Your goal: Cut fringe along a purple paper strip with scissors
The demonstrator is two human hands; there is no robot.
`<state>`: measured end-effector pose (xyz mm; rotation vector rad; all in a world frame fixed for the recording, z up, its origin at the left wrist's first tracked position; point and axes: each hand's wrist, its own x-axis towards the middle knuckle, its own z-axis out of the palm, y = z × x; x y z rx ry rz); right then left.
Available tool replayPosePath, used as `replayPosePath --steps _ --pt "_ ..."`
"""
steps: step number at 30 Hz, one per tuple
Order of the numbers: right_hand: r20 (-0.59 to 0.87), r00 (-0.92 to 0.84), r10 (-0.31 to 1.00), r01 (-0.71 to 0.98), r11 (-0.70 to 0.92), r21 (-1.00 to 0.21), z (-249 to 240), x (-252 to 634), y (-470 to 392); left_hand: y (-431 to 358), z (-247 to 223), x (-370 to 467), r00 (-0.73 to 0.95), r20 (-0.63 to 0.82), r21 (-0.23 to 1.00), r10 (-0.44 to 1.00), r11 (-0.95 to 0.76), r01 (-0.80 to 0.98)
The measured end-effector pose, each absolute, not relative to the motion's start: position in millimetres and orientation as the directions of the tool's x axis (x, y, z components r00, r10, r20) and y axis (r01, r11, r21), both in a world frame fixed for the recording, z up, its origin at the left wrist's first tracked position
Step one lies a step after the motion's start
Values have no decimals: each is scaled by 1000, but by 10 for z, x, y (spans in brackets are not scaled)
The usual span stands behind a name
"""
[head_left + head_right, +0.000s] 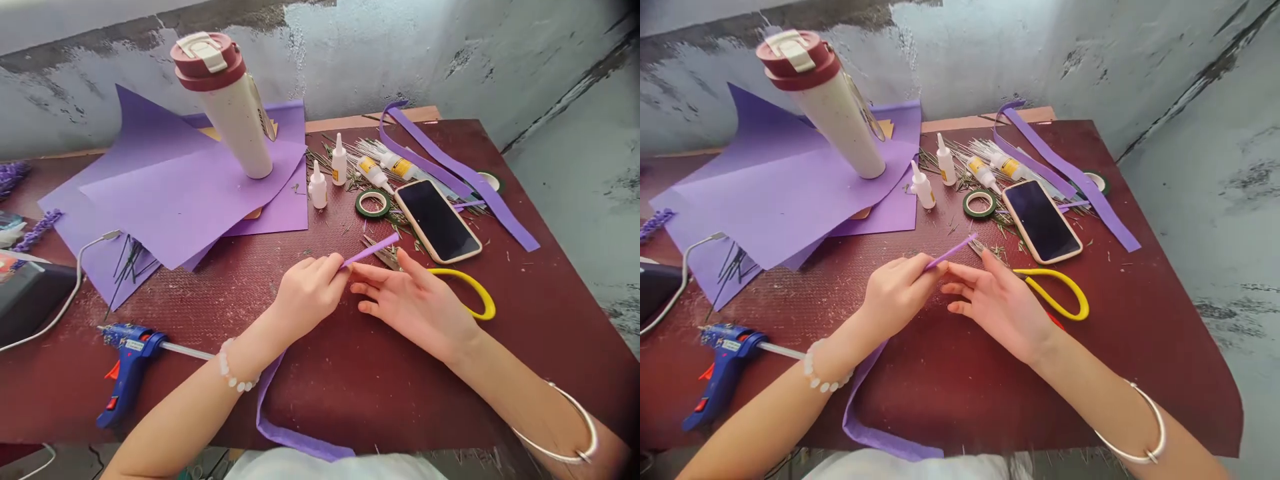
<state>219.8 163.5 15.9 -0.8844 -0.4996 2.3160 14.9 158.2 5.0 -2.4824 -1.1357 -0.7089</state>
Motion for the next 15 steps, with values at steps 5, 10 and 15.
replayPosePath --steps 5,10,15 --pt "-393 -582 712 -408 -674 -616 119 2195 1557 1533 9 268 577 593 -106 562 -655 748" --pt "-357 -641 679 -405 -695 -594 110 2177 1553 1537 -51 239 542 604 -20 585 -668 744" --pt "-301 -676 673 -421 -688 -591 128 2171 1557 1564 -93 190 438 610 154 661 -640 753"
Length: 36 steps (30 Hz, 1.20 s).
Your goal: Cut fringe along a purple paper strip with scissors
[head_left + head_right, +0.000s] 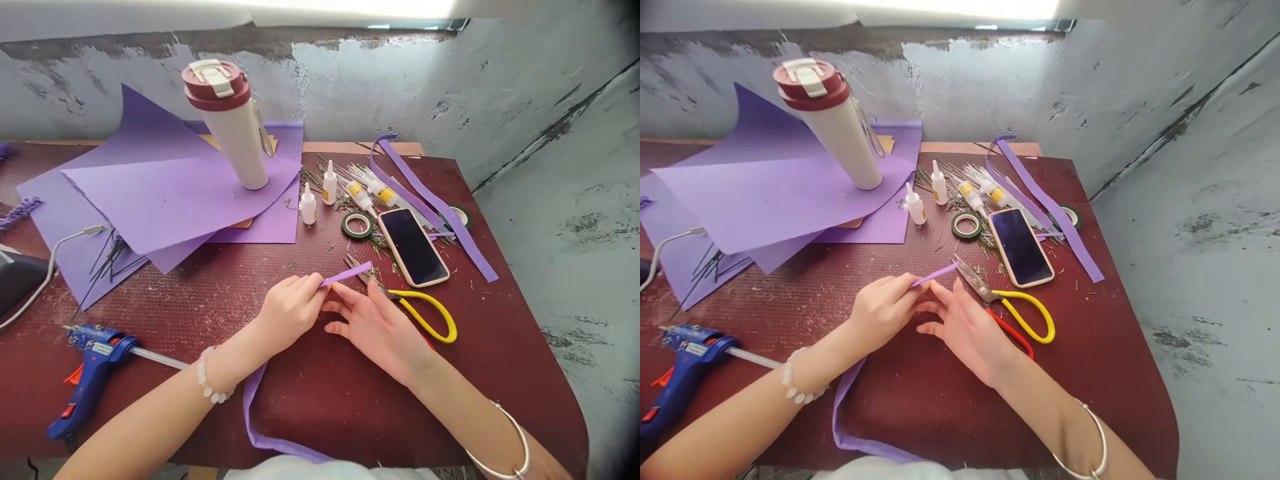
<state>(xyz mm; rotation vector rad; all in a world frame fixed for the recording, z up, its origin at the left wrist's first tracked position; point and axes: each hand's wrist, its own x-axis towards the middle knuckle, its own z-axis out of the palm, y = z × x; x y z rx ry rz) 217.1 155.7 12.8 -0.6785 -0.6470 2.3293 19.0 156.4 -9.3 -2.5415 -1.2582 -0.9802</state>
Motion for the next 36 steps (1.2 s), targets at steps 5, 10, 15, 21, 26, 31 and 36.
replayPosePath --steps 5,10,15,21,26,31,36 --pt "-314 -660 682 -402 -674 -620 142 2212 1624 1627 46 155 226 528 460 819 -499 734" --pt "-410 -508 757 -337 -613 -714 88 2231 1712 1679 202 157 72 -107 993 992 103 58" --pt "-374 -398 838 -294 -502 -813 62 2213 1706 1672 139 220 183 -209 975 961 220 -43" --pt "-275 -277 921 -114 -316 -942 65 2183 1787 1614 106 281 282 -219 969 934 241 -46" --pt "-191 -238 952 -56 -210 -976 130 2111 2123 1580 144 282 411 -200 966 889 250 -72" --pt "-119 -232 965 -69 -138 -988 138 2136 2259 1603 179 230 258 -173 952 951 229 -204" --pt "-102 -209 973 -48 -114 -992 111 2277 2145 1675 137 176 -21 -242 925 970 224 -307"
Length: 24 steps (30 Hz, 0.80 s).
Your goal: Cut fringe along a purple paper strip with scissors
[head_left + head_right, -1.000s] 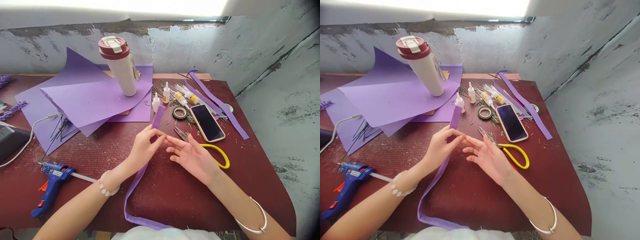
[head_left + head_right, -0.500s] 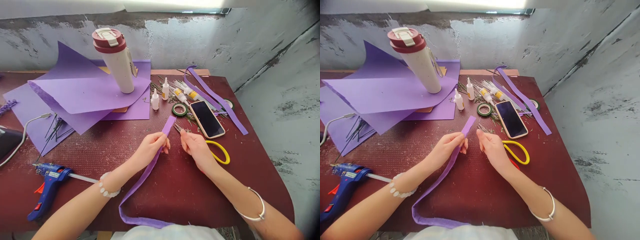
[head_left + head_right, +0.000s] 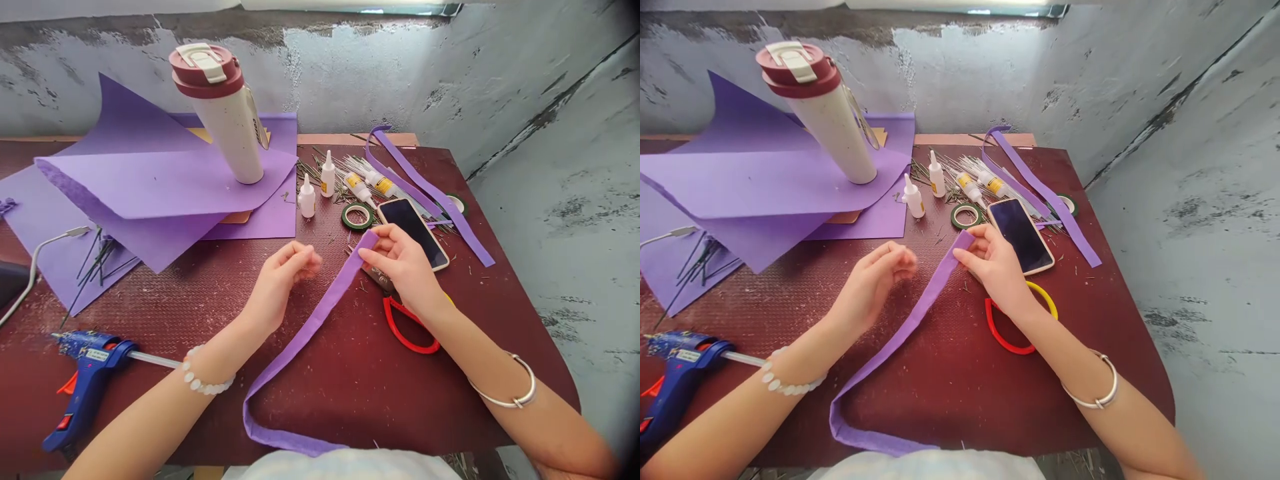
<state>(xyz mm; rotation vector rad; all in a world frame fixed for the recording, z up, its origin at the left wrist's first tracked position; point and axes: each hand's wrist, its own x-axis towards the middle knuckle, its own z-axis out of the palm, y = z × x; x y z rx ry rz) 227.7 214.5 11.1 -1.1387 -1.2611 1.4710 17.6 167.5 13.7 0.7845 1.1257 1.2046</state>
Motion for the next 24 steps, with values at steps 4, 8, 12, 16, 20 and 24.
replayPosePath --steps 4,8,12,16,20,24 --pt "-123 -302 945 -16 -134 -991 90 2253 2064 1690 61 189 -35 -247 950 968 234 -208" --pt "-111 -368 923 14 -114 -993 51 2190 2003 1653 72 232 89 -234 949 968 247 -194" --pt "-64 -398 915 85 -32 -996 43 2186 1953 1645 81 249 366 -319 922 874 375 -93" --pt "69 -326 943 184 135 -974 75 2237 1992 1673 48 244 364 -329 929 872 367 -40" --pt "162 -253 954 286 234 -929 118 2317 2088 1665 68 250 323 -331 927 887 370 -66" --pt "174 -222 959 370 248 -895 175 2389 2129 1642 99 266 302 -349 917 887 389 -85"
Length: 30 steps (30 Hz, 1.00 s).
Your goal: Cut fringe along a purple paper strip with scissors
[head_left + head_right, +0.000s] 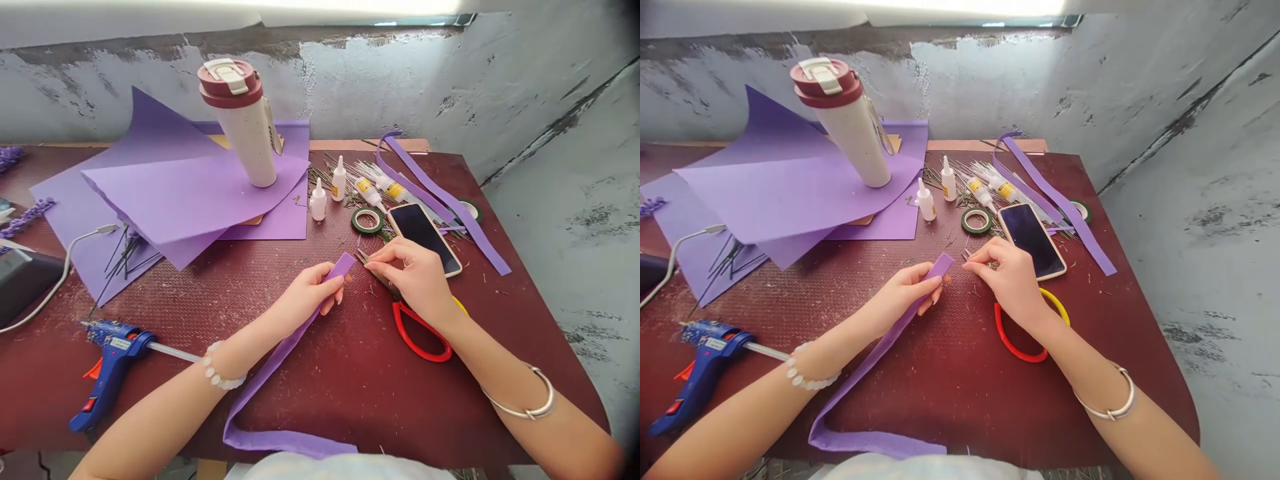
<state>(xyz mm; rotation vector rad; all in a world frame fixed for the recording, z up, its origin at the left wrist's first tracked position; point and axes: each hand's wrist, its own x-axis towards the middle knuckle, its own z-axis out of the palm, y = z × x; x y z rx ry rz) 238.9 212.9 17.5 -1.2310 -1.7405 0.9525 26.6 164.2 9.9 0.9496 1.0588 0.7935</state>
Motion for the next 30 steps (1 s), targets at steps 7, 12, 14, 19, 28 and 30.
replayPosePath --steps 7,12,14,19,28,30 --pt "117 -313 943 539 278 -795 266 2531 2167 1668 66 268 286 -378 891 881 430 -147" --pt "68 -297 953 639 251 -727 273 2648 2259 1663 65 259 254 -366 894 895 414 -170" --pt "89 -261 961 682 248 -688 298 2737 2249 1657 73 252 203 -349 904 915 386 -185" --pt "-122 -342 932 900 288 -326 326 2969 1984 1674 82 221 96 -337 897 937 350 -271" --pt "-254 -319 913 948 306 -88 215 3059 1758 1739 32 208 123 -428 823 895 443 -355" --pt "-296 -319 900 947 295 -124 208 3088 1785 1731 33 210 136 -426 810 894 444 -383"
